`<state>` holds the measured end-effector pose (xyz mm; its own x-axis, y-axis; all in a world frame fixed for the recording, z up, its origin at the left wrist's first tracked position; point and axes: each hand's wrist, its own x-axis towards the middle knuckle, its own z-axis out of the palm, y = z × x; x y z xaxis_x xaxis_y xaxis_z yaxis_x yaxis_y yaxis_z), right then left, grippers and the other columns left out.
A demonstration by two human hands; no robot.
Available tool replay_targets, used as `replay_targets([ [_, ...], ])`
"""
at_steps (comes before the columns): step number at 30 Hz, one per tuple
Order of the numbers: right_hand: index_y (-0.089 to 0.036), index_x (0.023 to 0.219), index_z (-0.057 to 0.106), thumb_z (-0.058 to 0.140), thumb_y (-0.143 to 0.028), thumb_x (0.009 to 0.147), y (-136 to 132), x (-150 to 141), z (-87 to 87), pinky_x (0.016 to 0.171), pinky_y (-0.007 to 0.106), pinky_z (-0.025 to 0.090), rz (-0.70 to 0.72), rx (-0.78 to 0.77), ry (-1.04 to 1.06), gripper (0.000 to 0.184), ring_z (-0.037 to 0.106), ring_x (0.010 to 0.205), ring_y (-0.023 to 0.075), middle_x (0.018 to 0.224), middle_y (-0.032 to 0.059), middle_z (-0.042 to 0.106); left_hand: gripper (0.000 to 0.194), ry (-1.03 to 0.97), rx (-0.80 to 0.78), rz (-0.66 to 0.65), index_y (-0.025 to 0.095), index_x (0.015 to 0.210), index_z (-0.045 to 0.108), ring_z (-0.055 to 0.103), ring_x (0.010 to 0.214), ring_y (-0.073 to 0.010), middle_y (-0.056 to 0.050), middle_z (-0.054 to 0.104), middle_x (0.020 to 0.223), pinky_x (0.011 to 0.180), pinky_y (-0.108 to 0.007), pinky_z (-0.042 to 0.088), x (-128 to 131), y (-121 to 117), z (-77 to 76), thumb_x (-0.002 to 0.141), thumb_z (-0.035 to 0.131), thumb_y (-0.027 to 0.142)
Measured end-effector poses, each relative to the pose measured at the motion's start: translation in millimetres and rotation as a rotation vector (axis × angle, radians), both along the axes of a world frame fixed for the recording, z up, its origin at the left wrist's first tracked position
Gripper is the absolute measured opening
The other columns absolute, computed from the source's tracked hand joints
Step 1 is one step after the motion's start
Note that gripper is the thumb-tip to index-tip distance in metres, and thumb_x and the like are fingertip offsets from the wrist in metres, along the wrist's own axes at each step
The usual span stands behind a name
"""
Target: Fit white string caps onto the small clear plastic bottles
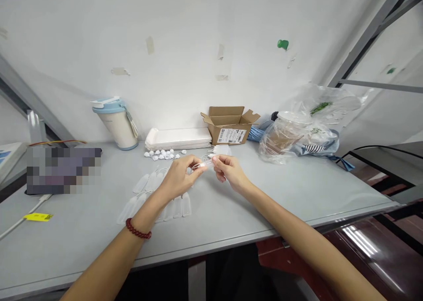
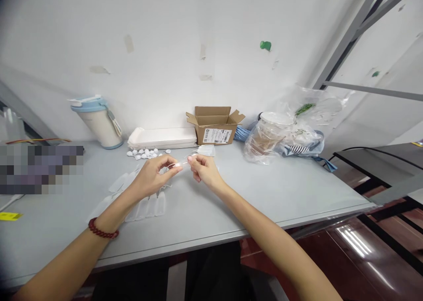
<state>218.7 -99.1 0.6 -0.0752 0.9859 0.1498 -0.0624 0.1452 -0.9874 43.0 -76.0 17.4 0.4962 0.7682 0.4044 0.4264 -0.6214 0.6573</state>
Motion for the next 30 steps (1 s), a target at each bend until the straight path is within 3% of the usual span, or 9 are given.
replay_targets([
  [4,-0.019,0.060,0.042,0.060,-0.056,0.075,1.5,-1.0,-4.3,0.039,0.022,0.027,-0.007,0.013,-0.035,0.044,0.034,0.036,0.0042,0.050,-0.0083,0.036,0.021,0.055,0.080,-0.005,0.018,0.076,0.059,0.058,0.070,-0.0159,-0.002,0.065,0.075,0.064,-0.026,0.043,-0.5,4.2,-3.0,0.083,0.053,0.036],
  [7,-0.017,0.071,0.053,0.057,-0.053,0.079,2.8,-1.1,-8.0,0.043,0.022,0.031,-0.074,0.093,-0.141,0.037,0.038,0.041,0.0063,0.051,-0.0067,0.041,0.020,0.216,0.116,0.011,0.018,0.081,0.061,0.061,0.079,-0.0194,-0.005,0.067,0.083,0.073,-0.030,0.045,-13.6,18.2,-3.1,0.083,0.051,0.035],
  [11,-0.016,0.092,0.062,0.055,-0.046,0.082,5.1,2.9,-10.3,0.050,0.023,0.038,-0.199,0.222,-0.342,0.033,0.047,0.052,0.0097,0.062,-0.0015,0.054,0.024,0.500,0.119,0.326,0.015,0.089,0.065,0.062,0.096,-0.0286,-0.013,0.069,0.098,0.083,-0.038,0.045,-56.7,48.0,3.3,0.082,0.045,0.026],
  [15,-0.017,0.098,0.065,0.055,-0.039,0.082,10.8,10.1,-11.2,0.058,0.025,0.045,-0.346,0.340,-0.481,0.029,0.055,0.063,0.0127,0.082,0.0042,0.066,0.031,0.715,-0.076,0.542,0.011,0.098,0.067,0.062,0.101,-0.0319,-0.016,0.070,0.102,0.086,-0.039,0.046,-100.4,68.2,7.3,0.082,0.042,0.020],
  [19,-0.019,0.103,0.067,0.055,-0.035,0.082,19.0,18.0,-11.6,0.064,0.027,0.050,-0.443,0.404,-0.543,0.029,0.061,0.078,0.0167,0.103,0.0080,0.069,0.036,0.751,-0.152,0.567,0.006,0.107,0.066,0.061,0.106,-0.0324,-0.019,0.068,0.109,0.090,-0.039,0.045,-114.6,73.3,2.3,0.082,0.044,0.019],
  [24,-0.019,0.104,0.068,0.053,-0.029,0.082,29.9,29.1,-16.6,0.071,0.030,0.051,-0.531,0.428,-0.578,0.028,0.063,0.090,0.0196,0.106,0.0081,0.070,0.047,0.710,-0.096,0.463,0.009,0.127,0.056,0.050,0.124,-0.0253,-0.013,0.056,0.133,0.104,-0.032,0.036,-103.5,77.1,-3.8,0.086,0.035,0.015],
  [30,-0.018,0.106,0.067,0.046,-0.021,0.085,43.3,39.9,-32.3,0.084,0.036,0.048,-0.542,0.451,-0.648,0.030,0.061,0.102,0.0222,0.112,0.0099,0.068,0.044,0.683,-0.097,0.402,0.014,0.113,0.066,0.056,0.115,-0.0305,-0.016,0.063,0.122,0.097,-0.035,0.041,-91.0,83.1,-12.4,0.075,0.045,0.012],
])
